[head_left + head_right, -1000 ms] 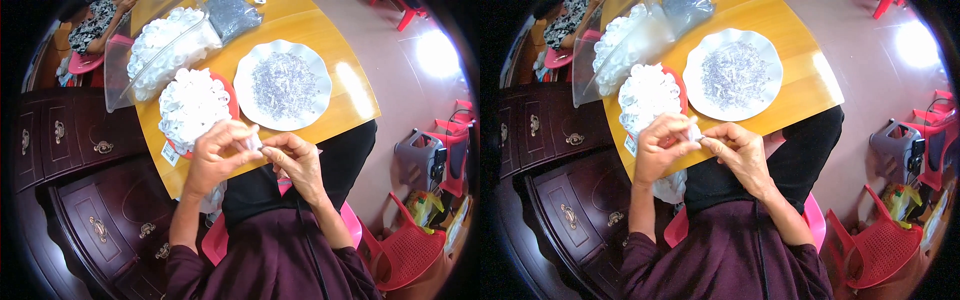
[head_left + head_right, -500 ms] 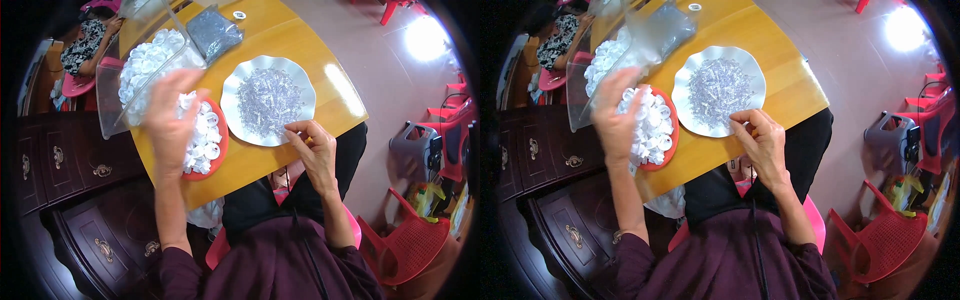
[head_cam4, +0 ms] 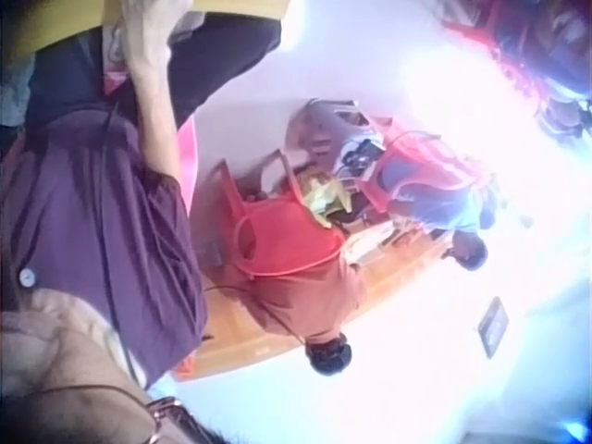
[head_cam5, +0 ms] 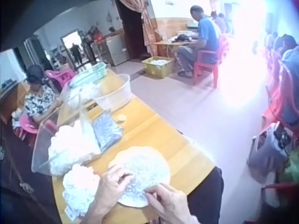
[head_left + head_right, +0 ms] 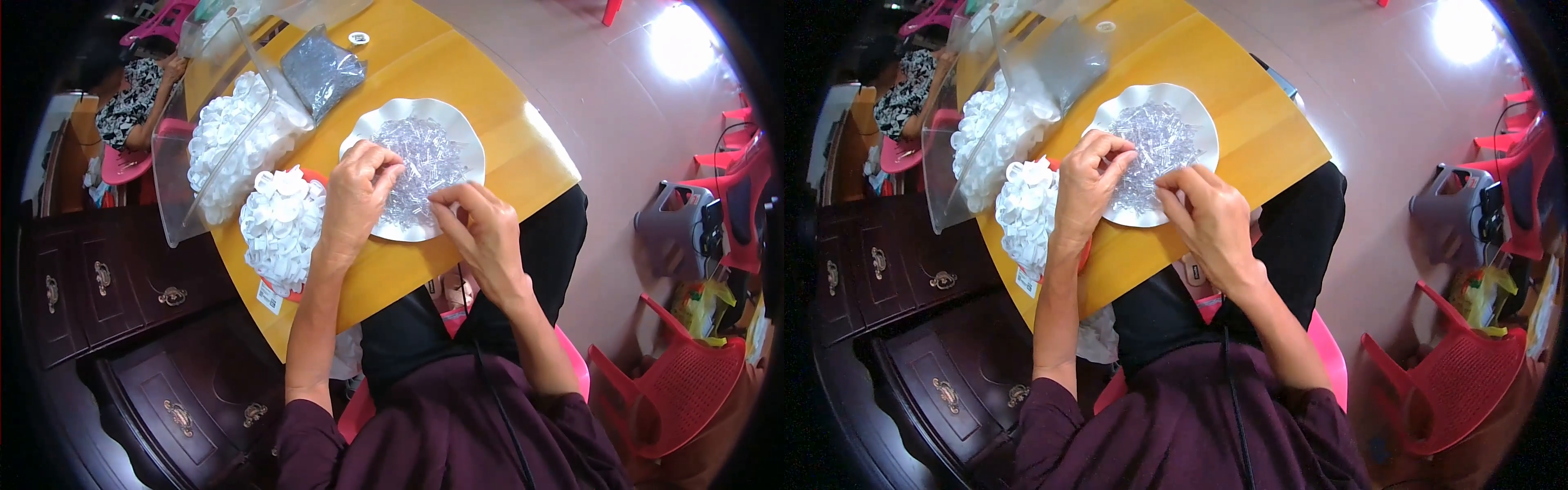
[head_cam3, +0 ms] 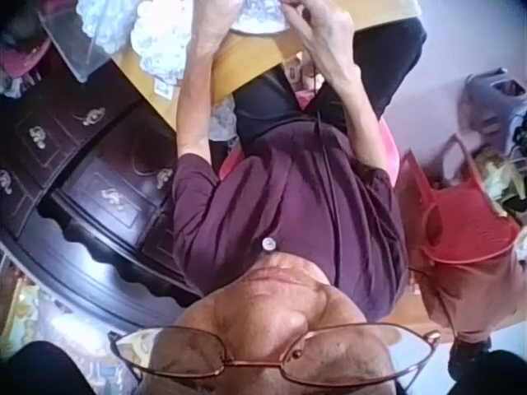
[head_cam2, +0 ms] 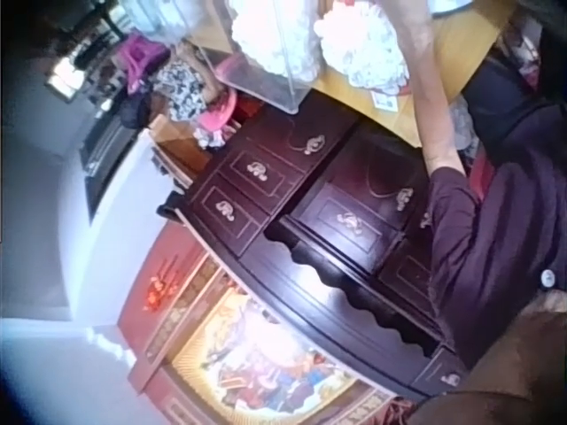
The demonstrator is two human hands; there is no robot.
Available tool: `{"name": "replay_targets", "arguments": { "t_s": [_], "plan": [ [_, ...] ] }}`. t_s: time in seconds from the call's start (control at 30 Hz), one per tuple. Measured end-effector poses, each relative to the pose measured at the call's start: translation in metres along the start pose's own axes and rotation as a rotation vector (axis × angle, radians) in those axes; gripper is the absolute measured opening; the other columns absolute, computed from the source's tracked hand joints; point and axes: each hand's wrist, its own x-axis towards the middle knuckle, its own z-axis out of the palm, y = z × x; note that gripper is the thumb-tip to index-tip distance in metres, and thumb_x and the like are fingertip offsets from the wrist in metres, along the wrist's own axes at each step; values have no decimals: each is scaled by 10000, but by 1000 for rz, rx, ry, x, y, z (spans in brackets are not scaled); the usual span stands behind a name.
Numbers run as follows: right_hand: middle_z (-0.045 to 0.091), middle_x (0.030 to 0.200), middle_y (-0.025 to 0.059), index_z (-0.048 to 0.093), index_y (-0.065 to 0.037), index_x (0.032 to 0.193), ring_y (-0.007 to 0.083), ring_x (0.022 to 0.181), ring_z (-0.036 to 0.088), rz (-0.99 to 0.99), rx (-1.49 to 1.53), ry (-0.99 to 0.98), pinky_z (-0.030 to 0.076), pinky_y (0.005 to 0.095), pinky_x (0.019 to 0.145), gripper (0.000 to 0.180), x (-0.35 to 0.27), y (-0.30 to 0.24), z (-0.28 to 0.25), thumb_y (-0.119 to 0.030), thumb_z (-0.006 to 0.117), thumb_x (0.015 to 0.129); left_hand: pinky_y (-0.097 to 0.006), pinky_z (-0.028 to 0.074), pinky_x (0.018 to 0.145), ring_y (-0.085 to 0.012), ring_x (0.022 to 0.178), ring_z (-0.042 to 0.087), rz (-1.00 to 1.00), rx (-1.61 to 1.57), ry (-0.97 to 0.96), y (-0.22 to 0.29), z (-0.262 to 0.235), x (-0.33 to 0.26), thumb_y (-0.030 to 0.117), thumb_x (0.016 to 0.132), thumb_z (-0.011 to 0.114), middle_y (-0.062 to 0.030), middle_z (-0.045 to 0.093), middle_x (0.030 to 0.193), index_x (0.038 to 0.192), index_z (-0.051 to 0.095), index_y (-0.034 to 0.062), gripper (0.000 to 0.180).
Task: The person assembles small white plastic components by threading a needle through them and adding silver beads.
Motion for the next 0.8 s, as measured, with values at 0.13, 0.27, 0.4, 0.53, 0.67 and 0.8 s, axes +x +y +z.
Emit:
{"name": "replay_targets", "arguments": {
  "t_s": [0.13,0.27,0.4,0.53,0.67,0.8],
  "plan": [
    [645,852,102,654,-83,964,296,796,658,-184,-242,43,515,396,689,131,31,0,6,-156,677,857,-323,498,661,-245,767,631,-33,9,-11,3,-4,-4,16,819,720,-98,625,842,893,663,-2,96],
    [664,877,104,669,-68,954,274,761,658,-156,-176,2,512,381,669,137,38,-9,5,-158,687,853,-275,481,653,-143,750,627,-28,-107,106,4,-10,-15,28,840,725,-55,661,862,918,682,5,92],
    [688,896,100,690,-48,982,206,696,633,-11,57,-70,508,335,645,160,29,-12,6,-142,704,854,-225,480,691,-86,765,621,-313,-688,198,2,-15,-28,46,888,711,-44,694,898,952,692,-4,83],
    [696,877,79,698,-32,1021,140,675,590,9,193,-86,499,291,636,194,19,-11,17,-134,720,859,-222,485,736,-104,793,631,-389,-980,183,4,-21,-38,50,912,689,-72,691,897,990,662,-15,105],
    [698,852,34,700,11,1047,76,699,550,142,366,-148,489,252,637,255,8,-21,22,-171,743,875,-228,487,738,-106,795,628,-401,-1034,204,19,-17,-52,48,915,684,-76,689,890,993,654,-10,101],
    [684,851,-7,712,-8,1022,22,656,511,304,614,-164,419,190,565,210,-4,-25,27,-183,722,906,-240,489,753,-115,810,633,-379,-988,230,25,-16,-69,86,941,663,-82,689,914,1006,651,-14,120]
  ]
}}
